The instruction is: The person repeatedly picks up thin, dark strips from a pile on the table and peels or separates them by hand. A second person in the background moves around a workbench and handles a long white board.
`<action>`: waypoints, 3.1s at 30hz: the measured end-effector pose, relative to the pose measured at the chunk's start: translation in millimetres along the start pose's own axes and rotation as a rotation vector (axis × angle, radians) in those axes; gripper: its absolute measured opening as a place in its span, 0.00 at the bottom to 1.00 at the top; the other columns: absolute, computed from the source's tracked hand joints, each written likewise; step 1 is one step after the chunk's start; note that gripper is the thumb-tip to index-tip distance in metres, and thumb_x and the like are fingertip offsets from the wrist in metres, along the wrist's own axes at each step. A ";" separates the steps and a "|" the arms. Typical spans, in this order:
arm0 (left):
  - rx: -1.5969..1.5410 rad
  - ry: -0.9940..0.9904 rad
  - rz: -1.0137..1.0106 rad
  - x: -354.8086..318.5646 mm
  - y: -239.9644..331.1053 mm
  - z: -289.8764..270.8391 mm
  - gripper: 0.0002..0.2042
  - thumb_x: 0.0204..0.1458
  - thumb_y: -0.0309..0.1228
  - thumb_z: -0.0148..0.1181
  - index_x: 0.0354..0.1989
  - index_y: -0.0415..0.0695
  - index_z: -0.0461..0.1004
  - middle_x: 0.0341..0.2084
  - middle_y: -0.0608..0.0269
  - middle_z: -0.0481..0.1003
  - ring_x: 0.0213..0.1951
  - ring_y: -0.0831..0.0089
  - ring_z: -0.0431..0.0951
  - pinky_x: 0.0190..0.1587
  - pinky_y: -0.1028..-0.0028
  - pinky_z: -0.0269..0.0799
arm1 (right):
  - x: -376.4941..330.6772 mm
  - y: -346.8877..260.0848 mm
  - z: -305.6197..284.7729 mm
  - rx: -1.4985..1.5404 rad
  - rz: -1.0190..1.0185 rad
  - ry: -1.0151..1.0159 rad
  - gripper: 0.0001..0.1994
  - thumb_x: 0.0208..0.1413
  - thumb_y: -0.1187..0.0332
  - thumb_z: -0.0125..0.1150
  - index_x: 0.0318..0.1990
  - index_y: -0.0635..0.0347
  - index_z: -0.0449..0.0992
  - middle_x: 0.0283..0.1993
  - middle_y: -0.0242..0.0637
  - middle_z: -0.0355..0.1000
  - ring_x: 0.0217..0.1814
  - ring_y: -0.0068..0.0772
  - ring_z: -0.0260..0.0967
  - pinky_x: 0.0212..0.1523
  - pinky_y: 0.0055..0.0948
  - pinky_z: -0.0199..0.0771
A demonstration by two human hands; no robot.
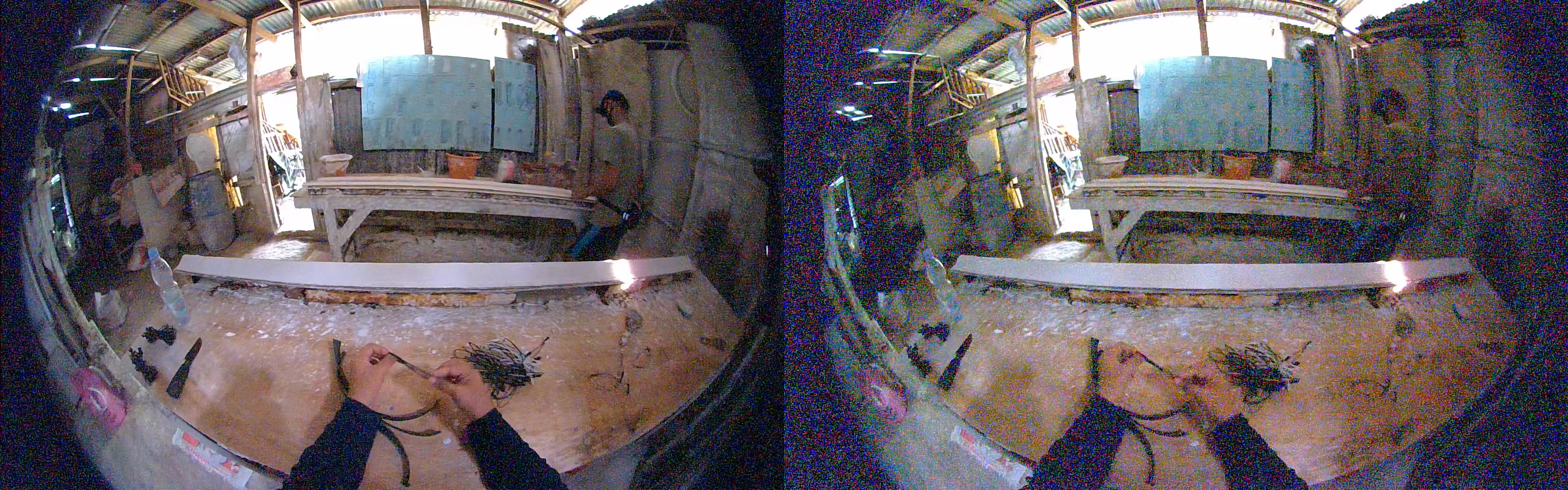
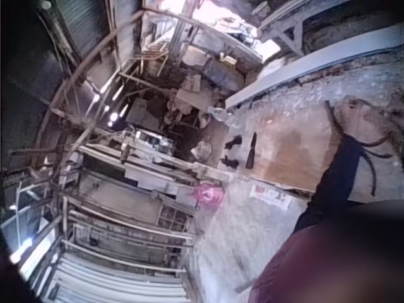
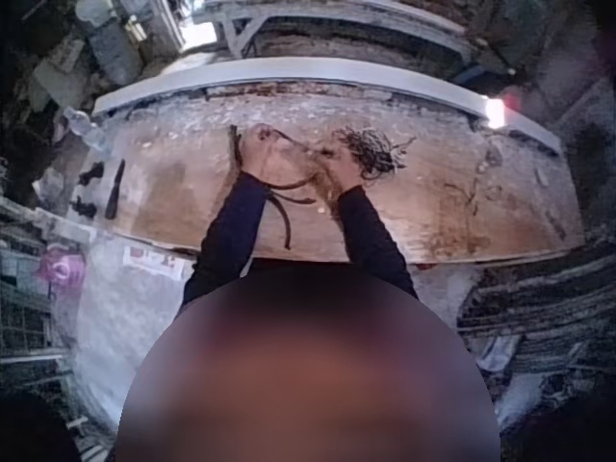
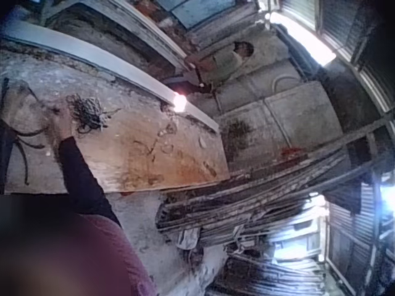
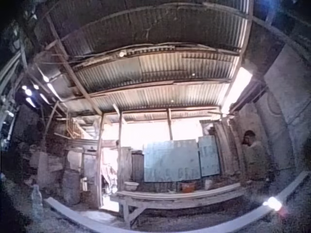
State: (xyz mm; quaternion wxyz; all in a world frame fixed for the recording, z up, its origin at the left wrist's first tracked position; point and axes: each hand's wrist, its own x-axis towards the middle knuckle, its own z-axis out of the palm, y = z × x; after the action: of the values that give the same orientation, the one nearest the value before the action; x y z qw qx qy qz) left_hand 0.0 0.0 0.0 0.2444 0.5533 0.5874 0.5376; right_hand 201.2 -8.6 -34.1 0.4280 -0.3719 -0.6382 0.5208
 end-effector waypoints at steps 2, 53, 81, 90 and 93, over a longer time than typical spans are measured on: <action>-0.137 0.055 0.012 7.4 -14.8 1.4 0.09 0.36 0.28 0.64 0.24 0.39 0.72 0.19 0.66 0.71 0.23 0.78 0.69 0.27 0.78 0.66 | -6.8 -13.6 13.0 0.086 0.010 -0.209 0.11 0.48 0.66 0.58 0.39 0.56 0.75 0.51 0.37 0.62 0.55 0.30 0.57 0.55 0.28 0.56; -0.136 -0.008 0.018 5.7 -31.5 7.2 0.04 0.38 0.25 0.61 0.22 0.40 0.73 0.20 0.67 0.73 0.22 0.81 0.69 0.25 0.79 0.64 | -17.6 -26.7 37.8 -0.036 -0.213 -0.166 0.10 0.46 0.67 0.59 0.36 0.60 0.75 0.46 0.37 0.63 0.53 0.33 0.58 0.53 0.32 0.57; -0.326 -0.983 0.337 -42.9 2.4 33.3 0.09 0.45 0.34 0.60 0.24 0.43 0.68 0.20 0.73 0.67 0.26 0.84 0.65 0.34 0.82 0.61 | 9.9 -7.0 -4.7 -0.067 -0.264 0.685 0.08 0.40 0.73 0.64 0.30 0.60 0.71 0.23 0.27 0.67 0.28 0.18 0.63 0.31 0.18 0.64; -0.413 -0.638 -0.149 -21.5 -15.3 20.2 0.09 0.45 0.33 0.59 0.20 0.45 0.67 0.14 0.75 0.63 0.20 0.84 0.65 0.23 0.82 0.60 | 5.0 -8.6 -1.2 -0.371 -0.396 0.659 0.06 0.42 0.76 0.59 0.30 0.58 0.75 0.37 0.37 0.66 0.45 0.32 0.61 0.47 0.27 0.59; -0.322 -0.436 -0.210 -1.9 -23.8 11.9 0.07 0.44 0.31 0.59 0.20 0.44 0.69 0.14 0.73 0.66 0.20 0.82 0.66 0.23 0.81 0.61 | 2.9 -8.7 2.5 -0.263 -0.312 0.525 0.04 0.41 0.74 0.61 0.28 0.57 0.75 0.35 0.36 0.66 0.44 0.31 0.62 0.46 0.27 0.60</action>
State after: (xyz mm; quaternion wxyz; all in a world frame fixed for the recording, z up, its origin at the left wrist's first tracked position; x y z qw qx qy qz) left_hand 1.8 7.2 -25.7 0.5041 0.5460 0.4820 0.4641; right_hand 197.6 -8.4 -25.3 0.6007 -0.4432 -0.6172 0.2484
